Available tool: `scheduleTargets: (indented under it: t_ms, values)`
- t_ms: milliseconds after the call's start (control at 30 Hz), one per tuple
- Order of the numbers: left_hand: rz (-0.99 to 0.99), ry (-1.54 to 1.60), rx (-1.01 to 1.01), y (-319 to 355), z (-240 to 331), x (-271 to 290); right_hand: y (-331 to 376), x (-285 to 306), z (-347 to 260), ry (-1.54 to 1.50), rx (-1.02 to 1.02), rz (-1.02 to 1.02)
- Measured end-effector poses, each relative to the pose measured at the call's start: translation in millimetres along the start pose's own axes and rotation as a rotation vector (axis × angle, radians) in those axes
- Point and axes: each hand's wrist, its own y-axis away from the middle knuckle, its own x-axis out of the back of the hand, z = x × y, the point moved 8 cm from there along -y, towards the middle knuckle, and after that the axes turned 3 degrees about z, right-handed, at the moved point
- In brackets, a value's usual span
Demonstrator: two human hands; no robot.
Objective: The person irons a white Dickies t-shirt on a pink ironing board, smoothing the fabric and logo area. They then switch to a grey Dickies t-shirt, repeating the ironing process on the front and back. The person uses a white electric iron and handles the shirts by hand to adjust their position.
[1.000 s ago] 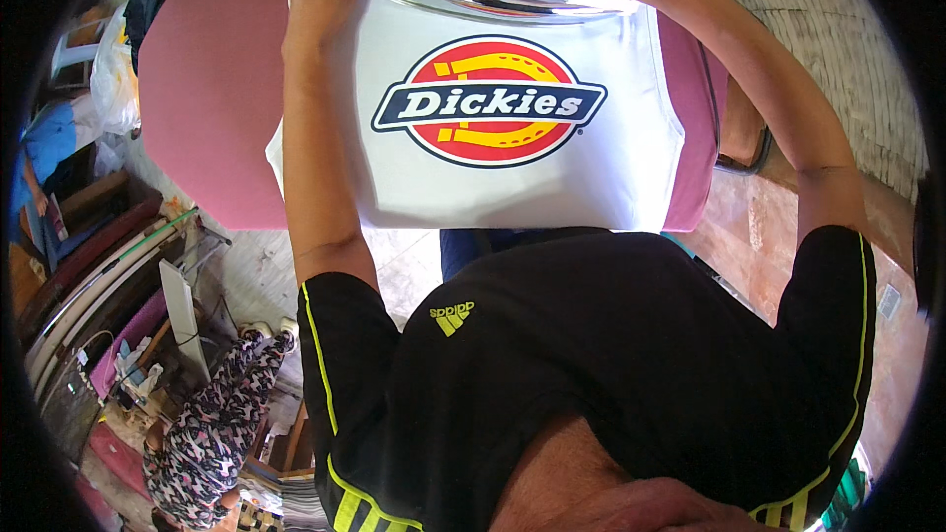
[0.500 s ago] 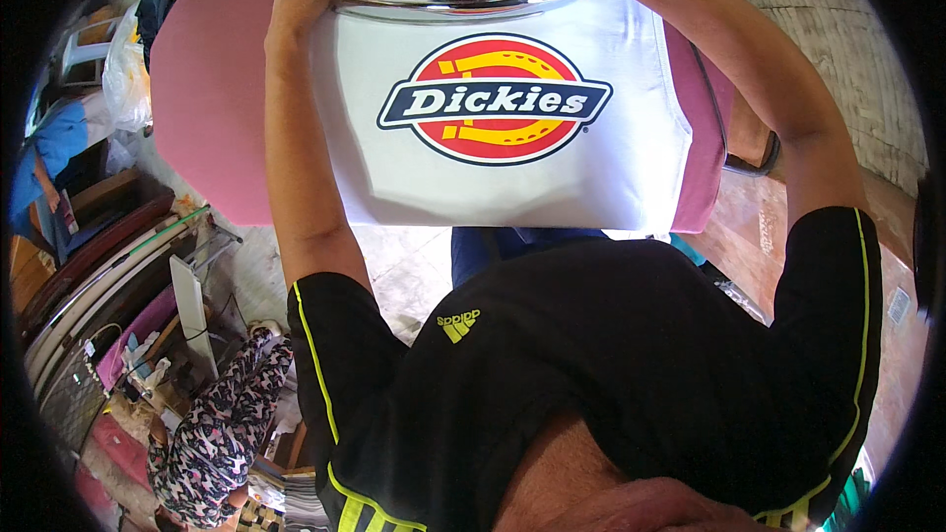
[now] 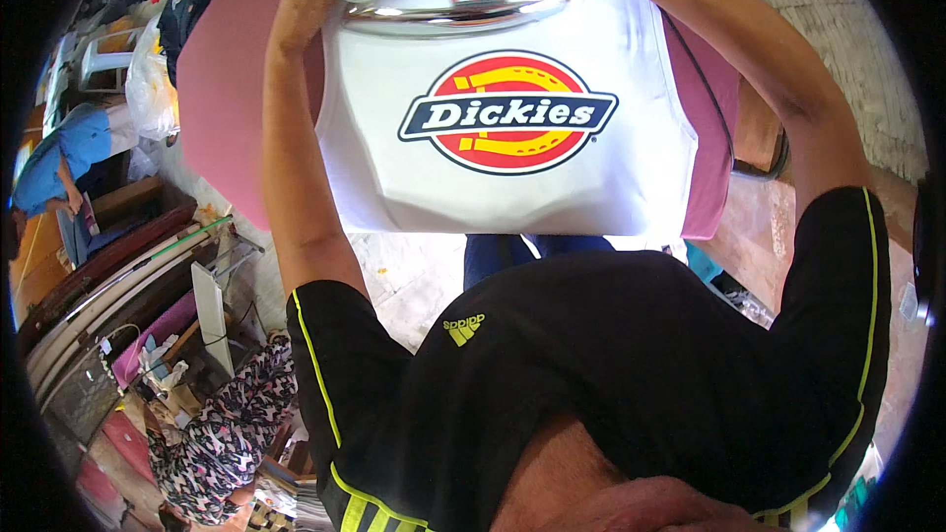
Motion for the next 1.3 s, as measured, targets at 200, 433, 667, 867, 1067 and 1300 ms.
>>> scheduleTargets:
  t_ms: [200, 433, 667, 867, 1067, 1300]
  values:
    - [0.216, -0.651, -0.159, -1.0, 16.2, -26.1, 108.1, 104.9, 64.0, -0.095, -0.491, 0.332]
    - [0.396, -1.110, -0.243, -4.2, 32.3, -57.0, 168.4, 146.6, 92.5, 0.082, -0.615, 0.349]
    - [0.406, -1.147, -0.188, 0.6, 33.4, -57.0, 118.6, 80.0, 79.2, 0.157, -0.398, 0.237]
    - [0.435, -1.198, -0.216, 1.9, 40.8, -65.3, 84.7, 51.4, 93.1, 0.118, -0.459, 0.184]
    - [0.500, -1.287, -0.278, 2.5, 48.2, -68.9, 88.8, 54.3, 99.8, 0.117, -0.367, 0.159]
    - [0.426, -1.193, -0.187, 1.5, 60.7, -75.9, 52.0, 59.3, 96.3, 0.117, -0.331, 0.040]
